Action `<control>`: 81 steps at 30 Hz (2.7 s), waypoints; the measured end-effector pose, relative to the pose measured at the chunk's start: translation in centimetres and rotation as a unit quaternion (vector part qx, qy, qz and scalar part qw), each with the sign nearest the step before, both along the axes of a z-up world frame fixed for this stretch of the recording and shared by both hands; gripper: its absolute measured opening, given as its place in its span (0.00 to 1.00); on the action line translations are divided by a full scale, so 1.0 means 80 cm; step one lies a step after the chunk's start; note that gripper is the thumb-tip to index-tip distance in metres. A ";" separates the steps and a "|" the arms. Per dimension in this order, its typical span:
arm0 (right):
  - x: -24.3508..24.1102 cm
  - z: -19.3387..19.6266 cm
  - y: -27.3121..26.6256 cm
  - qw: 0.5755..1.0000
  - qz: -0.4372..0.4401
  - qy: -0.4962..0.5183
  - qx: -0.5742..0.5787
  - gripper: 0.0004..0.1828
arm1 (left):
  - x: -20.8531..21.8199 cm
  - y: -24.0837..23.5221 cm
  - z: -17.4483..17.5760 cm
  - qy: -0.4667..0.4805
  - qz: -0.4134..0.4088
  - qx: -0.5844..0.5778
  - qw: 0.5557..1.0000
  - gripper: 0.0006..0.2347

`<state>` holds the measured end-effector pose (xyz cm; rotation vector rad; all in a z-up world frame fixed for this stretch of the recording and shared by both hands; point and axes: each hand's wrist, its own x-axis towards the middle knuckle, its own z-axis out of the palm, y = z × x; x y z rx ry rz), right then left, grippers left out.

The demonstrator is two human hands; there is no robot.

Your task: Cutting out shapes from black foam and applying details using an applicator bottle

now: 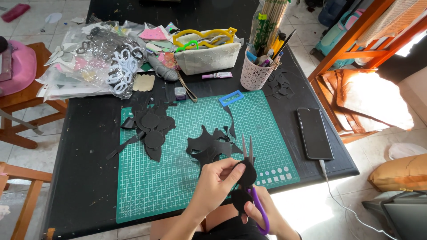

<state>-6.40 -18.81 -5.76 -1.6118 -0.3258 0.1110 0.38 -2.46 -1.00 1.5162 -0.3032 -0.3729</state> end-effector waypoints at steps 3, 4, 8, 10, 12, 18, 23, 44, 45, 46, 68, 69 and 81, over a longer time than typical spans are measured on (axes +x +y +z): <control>-0.003 -0.010 0.003 0.999 -0.040 0.021 -0.019 0.38 | 0.001 -0.005 -0.010 0.013 -0.014 -0.015 1.000 0.12; -0.002 -0.010 0.002 0.999 -0.041 0.022 -0.020 0.38 | 0.002 -0.005 -0.014 0.014 -0.014 -0.015 1.000 0.12; 0.001 -0.016 -0.003 0.996 -0.048 0.006 -0.069 0.36 | 0.007 -0.008 -0.026 -0.007 -0.011 0.012 1.000 0.14; 0.003 -0.020 -0.005 0.995 -0.057 0.012 -0.081 0.35 | 0.011 -0.009 -0.031 -0.009 -0.008 0.014 1.000 0.14; 0.005 -0.024 -0.005 0.992 -0.073 0.014 -0.101 0.31 | 0.014 -0.010 -0.039 -0.031 -0.006 0.028 0.999 0.16; 0.041 -0.031 -0.035 0.983 -0.083 0.093 -0.136 0.21 | 0.046 -0.013 -0.052 -0.046 0.025 0.045 0.998 0.16; 0.051 -0.041 -0.100 0.981 -0.107 0.096 -0.132 0.15 | 0.017 0.034 -0.051 -0.026 0.068 0.006 0.997 0.13; 0.111 -0.028 -0.069 0.823 -0.105 -0.021 -0.558 0.14 | 0.076 0.188 -0.064 -0.151 0.338 0.162 0.915 0.11; 0.107 -0.026 -0.074 0.830 -0.106 -0.016 -0.547 0.13 | 0.104 0.186 -0.054 -0.167 0.319 0.172 0.917 0.11; 0.102 -0.019 -0.077 0.829 -0.107 -0.015 -0.548 0.13 | 0.131 0.189 -0.063 -0.166 0.317 0.171 0.918 0.11; 0.129 0.059 -0.217 0.880 -0.103 0.107 -0.450 0.19 | 0.102 0.026 -0.153 -0.314 0.041 0.444 0.838 0.15; 0.124 0.055 -0.227 0.861 -0.124 0.116 -0.479 0.19 | 0.103 0.026 -0.153 -0.296 0.030 0.432 0.851 0.14; 0.207 0.115 -0.273 0.880 -0.312 0.039 -0.355 0.18 | 0.118 0.024 -0.140 -0.208 -0.029 0.447 0.870 0.22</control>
